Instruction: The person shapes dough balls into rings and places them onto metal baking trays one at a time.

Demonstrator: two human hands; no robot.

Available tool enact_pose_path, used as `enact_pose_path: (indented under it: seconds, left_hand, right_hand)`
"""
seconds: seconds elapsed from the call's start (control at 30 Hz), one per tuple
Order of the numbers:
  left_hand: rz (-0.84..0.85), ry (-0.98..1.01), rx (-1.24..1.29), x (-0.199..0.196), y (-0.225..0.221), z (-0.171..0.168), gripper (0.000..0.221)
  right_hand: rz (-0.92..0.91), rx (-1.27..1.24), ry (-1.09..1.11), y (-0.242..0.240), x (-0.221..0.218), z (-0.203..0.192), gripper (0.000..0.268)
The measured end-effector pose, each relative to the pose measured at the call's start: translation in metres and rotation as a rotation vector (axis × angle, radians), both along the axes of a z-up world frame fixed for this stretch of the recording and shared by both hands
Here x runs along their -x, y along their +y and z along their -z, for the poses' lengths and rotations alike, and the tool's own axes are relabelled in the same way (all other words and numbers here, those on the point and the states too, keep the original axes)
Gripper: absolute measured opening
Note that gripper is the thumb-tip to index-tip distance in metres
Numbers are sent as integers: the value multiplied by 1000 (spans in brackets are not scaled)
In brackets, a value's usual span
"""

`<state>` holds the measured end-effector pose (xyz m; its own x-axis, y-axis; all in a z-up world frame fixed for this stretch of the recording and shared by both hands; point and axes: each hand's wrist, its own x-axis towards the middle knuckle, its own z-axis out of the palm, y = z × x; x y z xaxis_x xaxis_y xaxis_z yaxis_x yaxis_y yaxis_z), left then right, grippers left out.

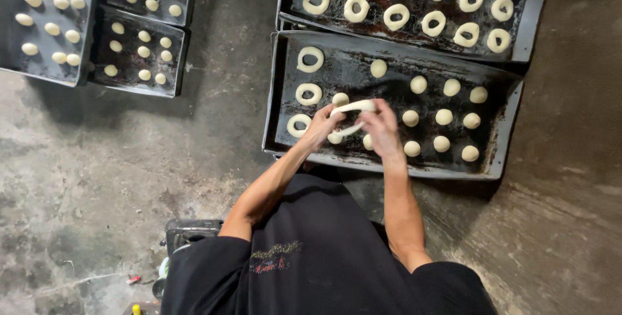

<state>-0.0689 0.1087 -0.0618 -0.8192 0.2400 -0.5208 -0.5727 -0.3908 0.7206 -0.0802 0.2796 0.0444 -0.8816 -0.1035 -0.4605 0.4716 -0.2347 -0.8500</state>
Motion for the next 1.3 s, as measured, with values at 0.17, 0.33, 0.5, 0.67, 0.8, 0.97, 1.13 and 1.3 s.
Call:
enact_pose_path:
  seconds: [0.17, 0.33, 0.5, 0.67, 0.8, 0.97, 1.13, 1.3]
  left_hand:
    - [-71, -48, -83, 44, -11, 70, 13]
    - [-123, -35, 200, 101, 34, 134, 25]
    - [-83, 329, 824, 99, 47, 145, 45]
    - [10, 567, 1181, 36, 54, 114, 37]
    - [260, 401, 974, 42, 41, 92, 30]
    - [104, 121, 71, 36, 18, 21, 36]
    - [22, 241, -13, 10, 31, -56, 33]
    - [-69, 442, 266, -27, 57, -71, 24]
  right_hand:
    - [-283, -134, -135, 14, 24, 56, 23]
    - [6, -264, -103, 19, 94, 163, 24]
    - [-280, -1083, 490, 16, 137, 196, 37]
    - [-107, -1187, 544, 11, 72, 161, 48]
    - [11, -698, 240, 21, 10, 137, 36]
    - [4, -260, -77, 36, 12, 60, 44]
    - [-201, -405, 102, 33, 16, -6, 37]
    - [-305, -838, 208, 43, -13, -29, 31]
